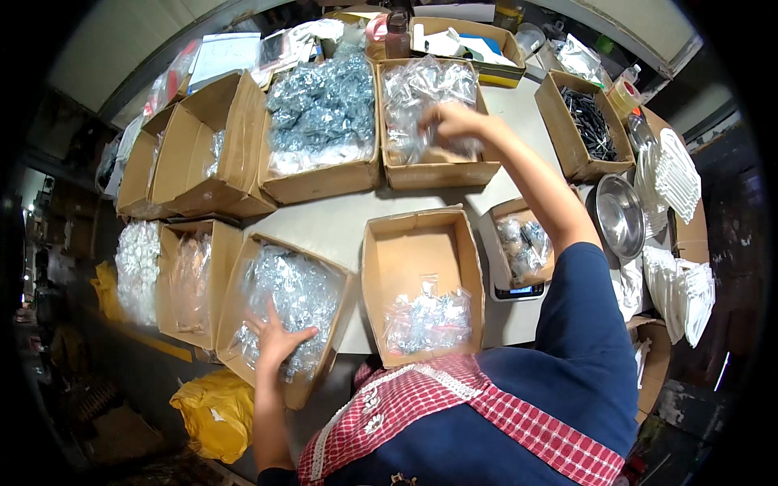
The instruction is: The person weighs small metal objects using a digital scale and then sorts various packaged components into cardboard boxes by hand.
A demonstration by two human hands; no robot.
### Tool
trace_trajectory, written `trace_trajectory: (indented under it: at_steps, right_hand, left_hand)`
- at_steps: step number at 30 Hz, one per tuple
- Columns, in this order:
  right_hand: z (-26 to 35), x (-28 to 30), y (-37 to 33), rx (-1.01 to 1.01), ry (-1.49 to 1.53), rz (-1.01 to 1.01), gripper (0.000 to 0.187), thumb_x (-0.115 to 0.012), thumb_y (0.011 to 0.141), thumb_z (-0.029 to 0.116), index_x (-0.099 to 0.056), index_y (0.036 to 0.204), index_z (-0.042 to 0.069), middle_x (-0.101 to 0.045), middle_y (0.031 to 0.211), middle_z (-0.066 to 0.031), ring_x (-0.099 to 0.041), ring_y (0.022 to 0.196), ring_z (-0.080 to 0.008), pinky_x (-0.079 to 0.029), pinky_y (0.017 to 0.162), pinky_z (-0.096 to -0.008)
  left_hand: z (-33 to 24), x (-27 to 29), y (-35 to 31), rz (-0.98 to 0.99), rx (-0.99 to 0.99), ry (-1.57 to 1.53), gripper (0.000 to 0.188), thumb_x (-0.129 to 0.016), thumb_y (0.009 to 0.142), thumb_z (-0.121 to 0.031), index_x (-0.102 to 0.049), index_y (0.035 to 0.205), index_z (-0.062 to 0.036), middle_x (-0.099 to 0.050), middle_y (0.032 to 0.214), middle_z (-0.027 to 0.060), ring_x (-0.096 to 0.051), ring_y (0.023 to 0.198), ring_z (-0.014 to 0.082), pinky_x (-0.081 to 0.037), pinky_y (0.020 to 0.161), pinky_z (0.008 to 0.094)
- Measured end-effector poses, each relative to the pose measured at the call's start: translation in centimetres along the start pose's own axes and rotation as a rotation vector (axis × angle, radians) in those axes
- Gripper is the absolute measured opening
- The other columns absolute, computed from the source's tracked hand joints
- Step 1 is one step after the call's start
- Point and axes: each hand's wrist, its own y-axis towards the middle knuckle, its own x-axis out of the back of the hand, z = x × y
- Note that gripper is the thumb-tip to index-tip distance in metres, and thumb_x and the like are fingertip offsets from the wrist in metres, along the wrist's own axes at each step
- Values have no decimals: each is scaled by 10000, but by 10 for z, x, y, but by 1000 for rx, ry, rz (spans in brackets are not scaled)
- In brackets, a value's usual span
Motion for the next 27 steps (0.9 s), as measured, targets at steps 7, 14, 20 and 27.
trace_trajectory:
  at_steps: [7,14,20,27]
  right_hand:
    - [8,-25,-22,-46,101,-57,348,-601,714,22,-723,1039,19,-731,932,-99,-671,952,-199,-510,867,-338]
    - [3,7,-51,-223,300,-318,224,-544,730,-38,-715,874,-41,-726,846,-80,-662,802,-138,-518,780,-283]
    - [-58,0,-85,-240,683,-494,228,-478,739,-35,-692,815,-24,-703,849,-74,-635,851,-136,-482,811,-258]
    - [-63,-28,-86,-222,381,-681,192,-486,701,-36,-672,727,-1,-680,703,-56,-630,704,-121,-503,725,-261]
  left_hand:
    - [6,1,-1,-393,-37,-41,909,-853,599,-228,-416,1395,-220,-358,1325,281,-424,1181,463,-397,1004,503]
    - [6,-9,-13,-493,-237,-316,383,-779,621,-40,-668,987,-64,-609,933,148,-594,928,364,-476,839,405]
    - [-5,66,-25,-385,-292,-640,331,-745,583,53,-658,884,-54,-615,917,74,-591,919,219,-475,814,345]
    - [-205,152,11,-419,-945,-403,324,-652,562,-76,-646,877,-1,-606,837,99,-598,832,229,-484,781,316]
